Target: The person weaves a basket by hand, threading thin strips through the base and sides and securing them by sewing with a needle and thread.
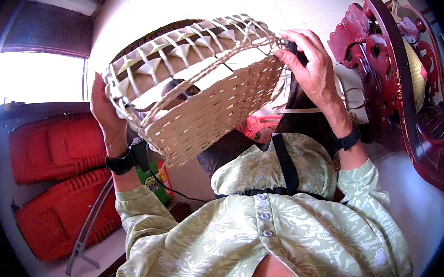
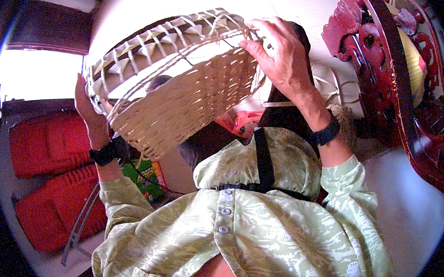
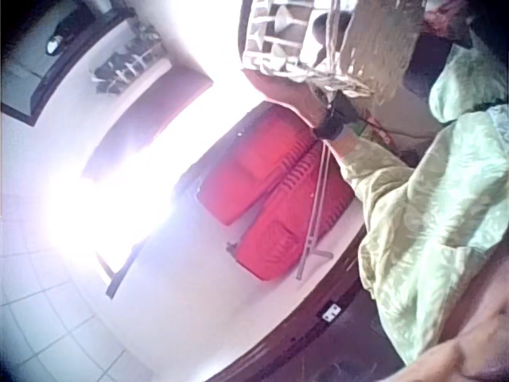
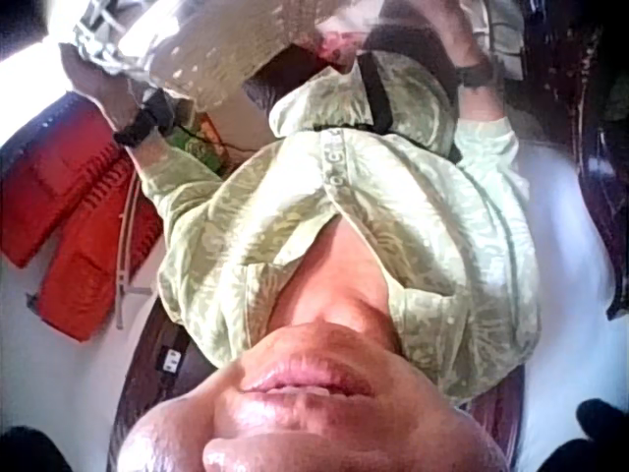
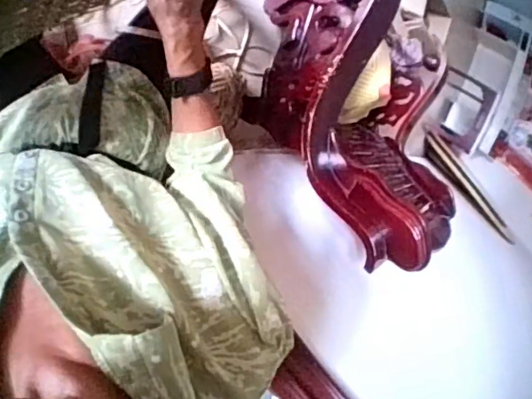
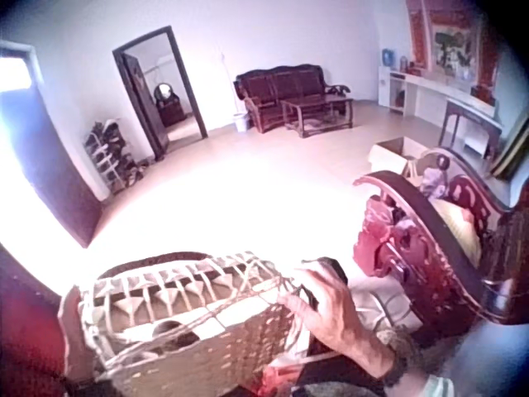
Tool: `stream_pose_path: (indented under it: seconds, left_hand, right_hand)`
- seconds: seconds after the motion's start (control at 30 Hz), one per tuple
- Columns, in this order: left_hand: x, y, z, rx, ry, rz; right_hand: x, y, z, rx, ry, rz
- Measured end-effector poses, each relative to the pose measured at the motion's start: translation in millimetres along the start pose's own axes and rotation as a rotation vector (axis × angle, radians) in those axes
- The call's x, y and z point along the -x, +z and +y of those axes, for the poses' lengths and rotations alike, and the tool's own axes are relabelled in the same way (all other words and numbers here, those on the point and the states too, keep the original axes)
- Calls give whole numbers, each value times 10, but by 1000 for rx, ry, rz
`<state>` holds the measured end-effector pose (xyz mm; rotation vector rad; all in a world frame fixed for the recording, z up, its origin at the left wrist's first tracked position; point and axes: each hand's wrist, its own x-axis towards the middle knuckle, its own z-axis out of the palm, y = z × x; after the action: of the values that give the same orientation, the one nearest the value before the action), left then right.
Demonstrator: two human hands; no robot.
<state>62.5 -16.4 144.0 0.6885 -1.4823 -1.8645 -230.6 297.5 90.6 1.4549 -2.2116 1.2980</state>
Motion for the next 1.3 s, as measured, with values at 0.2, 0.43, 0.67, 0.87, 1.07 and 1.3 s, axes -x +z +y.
stream_pose_path:
  seconds: [0.2,0.43,0.67,0.87,1.07,1.3]
  left_hand:
    - [36,-282,-81,221,-2,287]
    - [129,-193,-360,136,321,604]
    - [500,-70,-843,-214,198,271]
    - [452,51,-1183,-401,289,55]
    - [217,-4,-1487,-402,529,-9]
    - [467,145,-450,-423,82,-43]
  right_hand:
    - [-481,-60,-48,-231,24,-78]
    - [-793,-420,-523,-730,189,-134]
    - [158,-713,-788,-412,220,-161]
    - [935,-914,-652,-595,630,-87]
    - [821,-882,-666,-480,524,-129]
    - [868,-840,-626,-350,467,-205]
